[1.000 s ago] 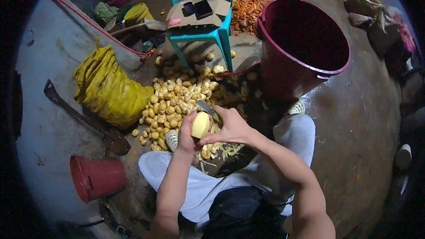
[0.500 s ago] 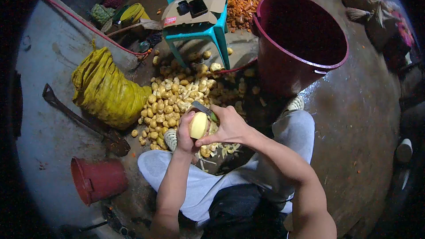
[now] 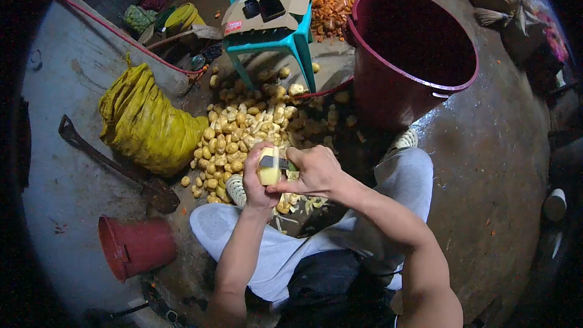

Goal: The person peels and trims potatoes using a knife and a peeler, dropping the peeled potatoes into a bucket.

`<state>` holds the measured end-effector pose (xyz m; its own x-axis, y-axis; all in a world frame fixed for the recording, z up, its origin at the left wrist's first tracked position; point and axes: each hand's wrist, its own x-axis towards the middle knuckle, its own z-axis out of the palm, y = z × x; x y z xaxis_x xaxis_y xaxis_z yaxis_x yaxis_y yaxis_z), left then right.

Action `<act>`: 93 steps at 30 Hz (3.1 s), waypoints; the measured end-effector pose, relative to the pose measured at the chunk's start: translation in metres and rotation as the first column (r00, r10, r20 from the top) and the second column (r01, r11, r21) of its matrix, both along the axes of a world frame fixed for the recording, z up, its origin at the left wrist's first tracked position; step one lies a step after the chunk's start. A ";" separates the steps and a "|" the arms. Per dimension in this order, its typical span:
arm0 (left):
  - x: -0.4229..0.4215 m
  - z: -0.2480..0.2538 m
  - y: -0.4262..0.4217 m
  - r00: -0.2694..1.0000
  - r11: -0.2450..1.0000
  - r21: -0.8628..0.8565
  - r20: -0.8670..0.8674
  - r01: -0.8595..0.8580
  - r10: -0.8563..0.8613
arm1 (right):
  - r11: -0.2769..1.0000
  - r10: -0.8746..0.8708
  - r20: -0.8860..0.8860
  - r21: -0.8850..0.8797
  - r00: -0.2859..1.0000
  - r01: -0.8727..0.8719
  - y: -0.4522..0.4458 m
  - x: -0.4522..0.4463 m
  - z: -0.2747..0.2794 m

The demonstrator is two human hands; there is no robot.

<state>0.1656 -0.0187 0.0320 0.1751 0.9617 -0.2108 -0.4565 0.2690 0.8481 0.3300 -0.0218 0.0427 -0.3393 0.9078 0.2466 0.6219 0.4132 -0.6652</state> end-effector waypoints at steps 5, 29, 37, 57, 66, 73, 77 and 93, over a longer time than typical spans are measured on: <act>0.012 0.000 -0.003 0.965 0.972 -0.085 0.128 -0.219 0.228 | 0.954 -0.100 0.149 0.294 0.984 0.052 -0.007 -0.006 0.002; 0.003 0.015 -0.001 0.933 0.993 0.014 0.341 0.116 -0.114 | 0.992 -0.072 -0.350 -0.125 0.934 0.030 0.015 0.023 0.005; -0.006 0.017 0.004 0.946 0.983 0.015 0.270 0.183 -0.180 | 0.998 -0.030 -0.333 -0.068 0.943 0.008 0.016 0.025 0.009; -0.005 0.005 0.000 0.955 0.993 0.070 0.276 0.097 -0.113 | 0.989 -0.087 -0.151 0.105 0.985 0.103 0.013 0.021 0.009; -0.002 0.026 0.000 0.938 0.958 0.062 0.197 0.279 -0.286 | 0.981 -0.079 -0.345 -0.193 0.935 0.012 0.017 0.026 0.002; -0.009 0.016 0.005 0.883 0.960 0.009 0.392 0.278 -0.259 | 0.999 0.044 -0.278 0.021 0.959 -0.039 0.014 0.031 0.007; -0.006 0.011 0.003 0.868 0.962 0.026 0.425 0.273 -0.258 | 0.996 0.020 -0.245 0.087 0.969 0.002 0.015 0.029 0.004; -0.004 0.008 0.002 0.886 0.982 0.090 0.424 0.167 -0.190 | 0.997 0.016 -0.346 -0.062 0.938 -0.040 0.010 0.020 0.004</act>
<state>0.1620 -0.0165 0.0400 0.4071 0.9129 -0.0294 -0.7268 0.3433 0.5950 0.3505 -0.0117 0.0470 -0.2699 0.9176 0.2918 0.3377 0.3740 -0.8638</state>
